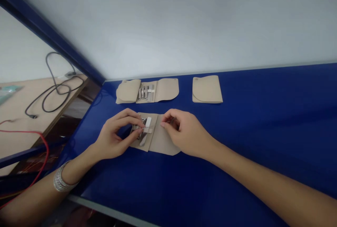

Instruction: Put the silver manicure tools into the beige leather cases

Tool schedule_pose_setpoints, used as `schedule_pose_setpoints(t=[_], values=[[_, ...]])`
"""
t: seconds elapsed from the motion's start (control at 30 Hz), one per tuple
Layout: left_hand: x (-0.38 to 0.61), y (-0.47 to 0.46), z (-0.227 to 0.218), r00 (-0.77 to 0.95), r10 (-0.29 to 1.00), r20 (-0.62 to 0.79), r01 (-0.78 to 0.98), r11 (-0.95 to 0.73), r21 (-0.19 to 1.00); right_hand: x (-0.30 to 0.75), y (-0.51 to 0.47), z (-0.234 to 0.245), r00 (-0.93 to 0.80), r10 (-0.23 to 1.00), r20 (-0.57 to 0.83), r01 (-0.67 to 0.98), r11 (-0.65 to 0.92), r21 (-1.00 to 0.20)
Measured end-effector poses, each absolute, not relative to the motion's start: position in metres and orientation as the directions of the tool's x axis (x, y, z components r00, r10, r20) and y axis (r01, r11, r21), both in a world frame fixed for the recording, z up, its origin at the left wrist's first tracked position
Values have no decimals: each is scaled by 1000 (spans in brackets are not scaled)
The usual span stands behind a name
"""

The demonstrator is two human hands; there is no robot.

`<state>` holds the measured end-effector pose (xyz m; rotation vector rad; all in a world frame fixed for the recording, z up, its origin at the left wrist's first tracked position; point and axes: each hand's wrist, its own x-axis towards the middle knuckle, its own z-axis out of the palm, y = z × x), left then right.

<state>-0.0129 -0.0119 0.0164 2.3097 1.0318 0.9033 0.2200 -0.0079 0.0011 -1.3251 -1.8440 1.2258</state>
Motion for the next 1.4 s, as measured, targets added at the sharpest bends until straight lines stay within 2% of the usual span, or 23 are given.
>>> schedule_pose_setpoints(t=[0.93,1.1,1.2,1.4], values=[[-11,-13,20,500,780,377,471,-609,637,220,-7,-2,-344,938,-41,434,119,-893],[-12,-12,19,484,807,339,503,-573,647,220,-8,-3,-342,939,-26,449,139,-883],[-14,-10,18,467,833,296,564,-538,626,220,-10,-4,-338,941,33,463,197,-864],[-14,-8,19,473,867,160,718,-484,500,217,-14,-5,-357,908,220,525,390,-756]])
